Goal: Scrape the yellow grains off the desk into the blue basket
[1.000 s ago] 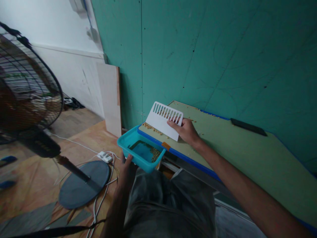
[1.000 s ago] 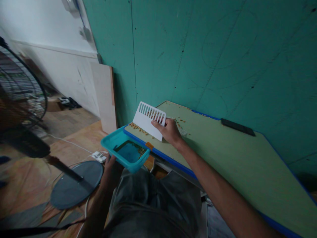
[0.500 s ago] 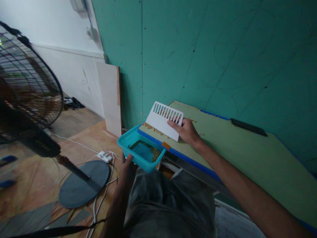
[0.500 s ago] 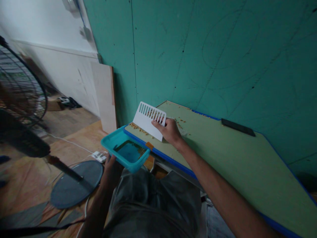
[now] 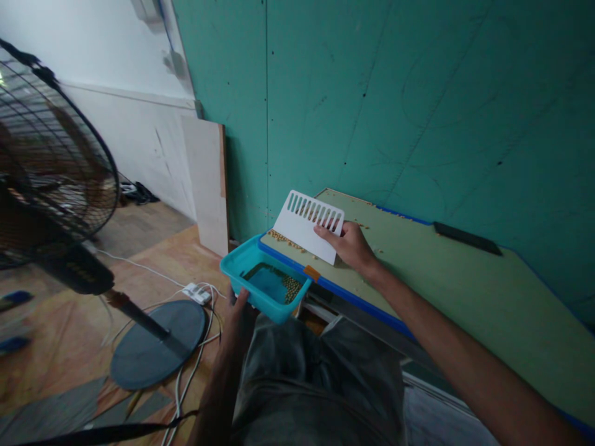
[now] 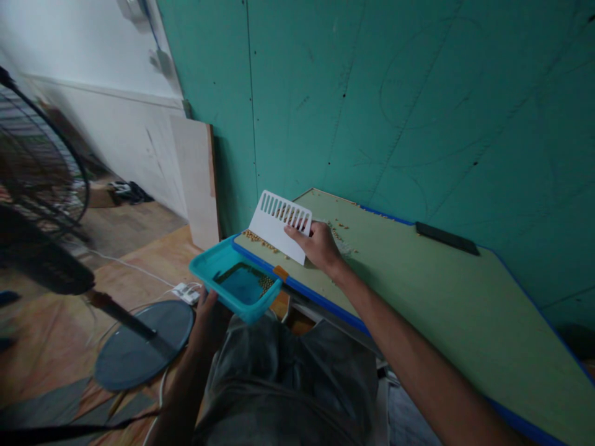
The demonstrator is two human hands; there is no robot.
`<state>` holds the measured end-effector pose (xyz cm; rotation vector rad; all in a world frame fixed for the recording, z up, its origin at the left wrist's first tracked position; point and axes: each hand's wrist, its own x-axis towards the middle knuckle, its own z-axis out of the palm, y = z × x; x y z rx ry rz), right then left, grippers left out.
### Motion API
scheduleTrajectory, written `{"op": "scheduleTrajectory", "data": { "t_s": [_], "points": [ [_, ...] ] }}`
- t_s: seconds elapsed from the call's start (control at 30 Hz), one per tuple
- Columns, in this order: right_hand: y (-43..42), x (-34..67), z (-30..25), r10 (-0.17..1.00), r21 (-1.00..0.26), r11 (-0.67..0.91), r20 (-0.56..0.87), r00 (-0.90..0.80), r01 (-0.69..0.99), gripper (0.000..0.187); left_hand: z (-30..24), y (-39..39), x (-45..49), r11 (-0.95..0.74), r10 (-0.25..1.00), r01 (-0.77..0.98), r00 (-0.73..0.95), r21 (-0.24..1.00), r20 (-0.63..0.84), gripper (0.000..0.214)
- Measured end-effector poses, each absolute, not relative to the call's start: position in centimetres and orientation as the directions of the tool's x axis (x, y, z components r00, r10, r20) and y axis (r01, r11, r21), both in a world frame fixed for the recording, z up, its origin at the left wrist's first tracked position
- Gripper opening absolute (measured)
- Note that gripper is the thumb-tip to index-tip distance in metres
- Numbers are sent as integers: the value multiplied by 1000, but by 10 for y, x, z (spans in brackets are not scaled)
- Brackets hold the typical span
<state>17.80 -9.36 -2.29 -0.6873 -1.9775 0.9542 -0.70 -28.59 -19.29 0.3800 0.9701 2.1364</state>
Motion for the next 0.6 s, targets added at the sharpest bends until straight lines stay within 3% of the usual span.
{"op": "scheduleTrajectory", "data": {
  "t_s": [0.37, 0.6],
  "points": [
    [-96, 177, -21, 739, -828, 547, 409, -536, 122, 46, -191, -288, -5, -439, 750, -495, -661, 749, 3, 44],
    [-97, 178, -20, 739, -831, 543, 407, -537, 119, 46, -191, -288, -6, -436, 745, -506, -666, 744, -16, 55]
  ]
}}
